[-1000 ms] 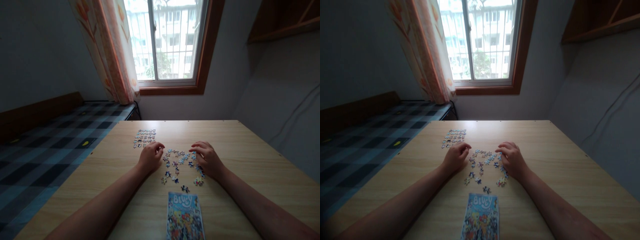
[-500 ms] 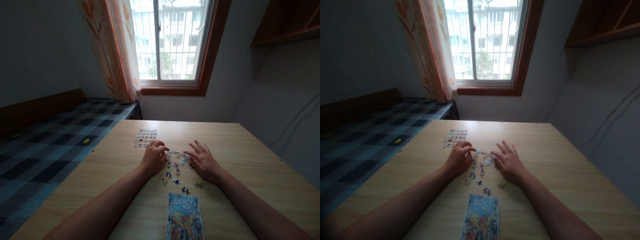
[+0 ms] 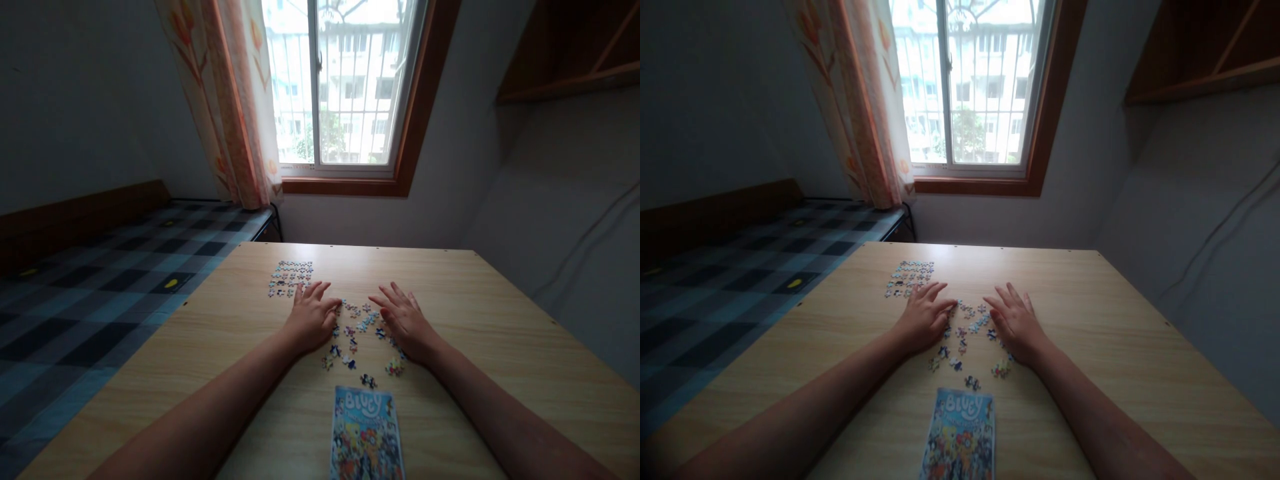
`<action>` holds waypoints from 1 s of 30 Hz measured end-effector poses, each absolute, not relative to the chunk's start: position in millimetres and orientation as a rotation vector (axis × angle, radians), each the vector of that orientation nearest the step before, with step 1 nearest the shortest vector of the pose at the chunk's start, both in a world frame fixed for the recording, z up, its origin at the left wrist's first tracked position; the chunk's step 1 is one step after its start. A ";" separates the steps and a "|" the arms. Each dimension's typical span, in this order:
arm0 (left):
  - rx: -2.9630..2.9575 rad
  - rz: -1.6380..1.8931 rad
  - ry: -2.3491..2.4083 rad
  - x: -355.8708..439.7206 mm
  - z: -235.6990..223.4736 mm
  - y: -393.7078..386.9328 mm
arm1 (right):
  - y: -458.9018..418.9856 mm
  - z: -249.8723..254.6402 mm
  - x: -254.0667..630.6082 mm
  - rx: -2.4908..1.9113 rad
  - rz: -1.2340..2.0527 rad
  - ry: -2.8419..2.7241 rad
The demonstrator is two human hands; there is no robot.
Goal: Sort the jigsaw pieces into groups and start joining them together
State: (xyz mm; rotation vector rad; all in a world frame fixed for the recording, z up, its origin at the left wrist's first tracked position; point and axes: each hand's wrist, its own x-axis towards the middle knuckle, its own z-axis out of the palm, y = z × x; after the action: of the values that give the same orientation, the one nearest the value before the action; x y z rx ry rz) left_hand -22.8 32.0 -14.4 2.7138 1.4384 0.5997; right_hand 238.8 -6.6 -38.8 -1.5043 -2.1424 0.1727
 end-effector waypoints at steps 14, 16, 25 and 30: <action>2.639 0.855 1.479 -22.0 -0.7 26.0 | -7.9 -33.3 229.4 -1.465 0.074 -2.263; 2.637 0.853 1.472 -21.4 -2.8 27.0 | -8.7 -32.0 225.1 -1.461 0.067 -2.297; 2.606 0.817 1.436 -21.4 -10.9 33.5 | -10.6 -29.2 214.8 -1.502 0.060 -2.372; 2.605 0.919 1.433 -24.5 -7.5 31.9 | -10.3 -29.7 217.9 -1.528 0.038 -2.313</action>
State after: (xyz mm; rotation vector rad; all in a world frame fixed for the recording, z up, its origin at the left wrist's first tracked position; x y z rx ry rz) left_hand -24.5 31.9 -7.5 2.6051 1.4329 0.9193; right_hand 217.9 -10.3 -29.7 -1.5284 -2.3127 0.0379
